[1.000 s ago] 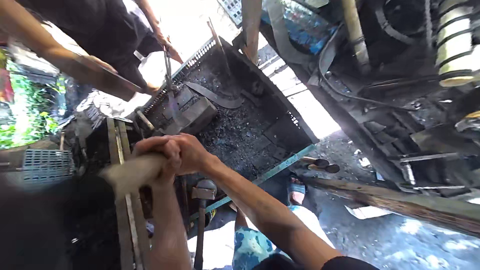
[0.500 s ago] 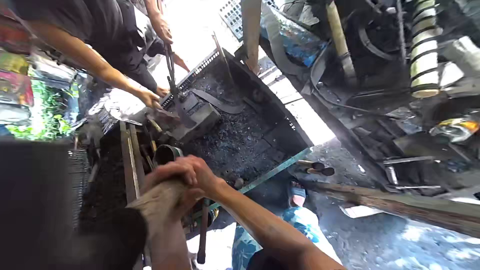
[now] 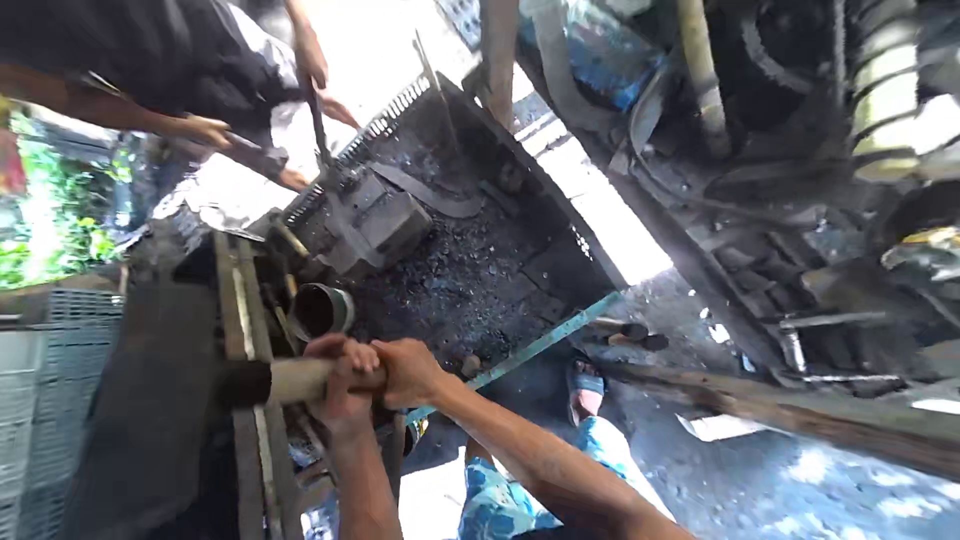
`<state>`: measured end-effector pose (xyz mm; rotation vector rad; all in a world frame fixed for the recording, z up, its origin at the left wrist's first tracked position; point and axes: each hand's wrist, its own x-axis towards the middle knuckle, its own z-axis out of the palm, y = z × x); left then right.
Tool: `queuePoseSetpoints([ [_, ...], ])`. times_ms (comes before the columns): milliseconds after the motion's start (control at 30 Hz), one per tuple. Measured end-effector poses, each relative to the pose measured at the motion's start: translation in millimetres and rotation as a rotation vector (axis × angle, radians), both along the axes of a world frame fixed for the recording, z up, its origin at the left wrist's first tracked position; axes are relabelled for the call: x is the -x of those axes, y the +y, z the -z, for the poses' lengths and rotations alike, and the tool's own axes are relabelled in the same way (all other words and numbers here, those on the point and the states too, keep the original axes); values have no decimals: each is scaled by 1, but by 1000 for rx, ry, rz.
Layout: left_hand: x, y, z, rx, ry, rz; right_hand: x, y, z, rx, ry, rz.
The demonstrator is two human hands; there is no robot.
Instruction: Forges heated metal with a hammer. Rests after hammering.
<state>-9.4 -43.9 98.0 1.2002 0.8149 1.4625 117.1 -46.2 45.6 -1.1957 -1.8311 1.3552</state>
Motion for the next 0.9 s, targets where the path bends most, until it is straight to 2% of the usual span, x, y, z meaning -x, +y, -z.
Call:
queuePoseSetpoints([
  [100, 2, -21, -119, -284, 136, -46, 12, 0, -106, -387, 156, 15],
  [200, 5, -19, -225, -429, 275, -95, 27, 22, -208, -624, 184, 35],
  [267, -2, -2, -278, -511, 349, -89, 34, 45, -257, -741, 233, 109],
  [300, -2, 14, -291, -546, 365, -66, 38, 61, -268, -775, 260, 146],
  [367, 16, 53, -277, -567, 377, 5, 53, 101, -247, -818, 342, 255],
  [400, 18, 72, -254, -536, 355, 27, 67, 123, -208, -849, 398, 370],
  [433, 13, 89, -217, -455, 306, 39, 67, 134, -166, -782, 379, 403],
  [467, 5, 103, -164, -323, 275, 20, 55, 136, -122, -625, 281, 378],
  [500, 0, 114, -97, -166, 252, 5, 37, 127, -75, -377, 166, 310],
  [567, -10, 111, 51, 188, 308, -78, 26, 93, 47, 149, 70, 258],
  [600, -13, 104, 110, 375, 380, -109, 27, 75, 100, 364, 70, 267],
  [633, -11, 98, 151, 485, 436, -117, 26, 62, 131, 512, 74, 269],
  [667, -12, 91, 162, 542, 477, -111, 23, 53, 141, 554, 71, 253],
  [700, -15, 83, 148, 529, 489, -77, 17, 45, 131, 506, 80, 248],
  [800, -27, 32, 51, 311, 365, -48, 9, 0, 57, 275, 145, 268],
  [900, -31, 12, -52, 36, 293, -73, 5, 2, -35, -2, 285, 221],
])
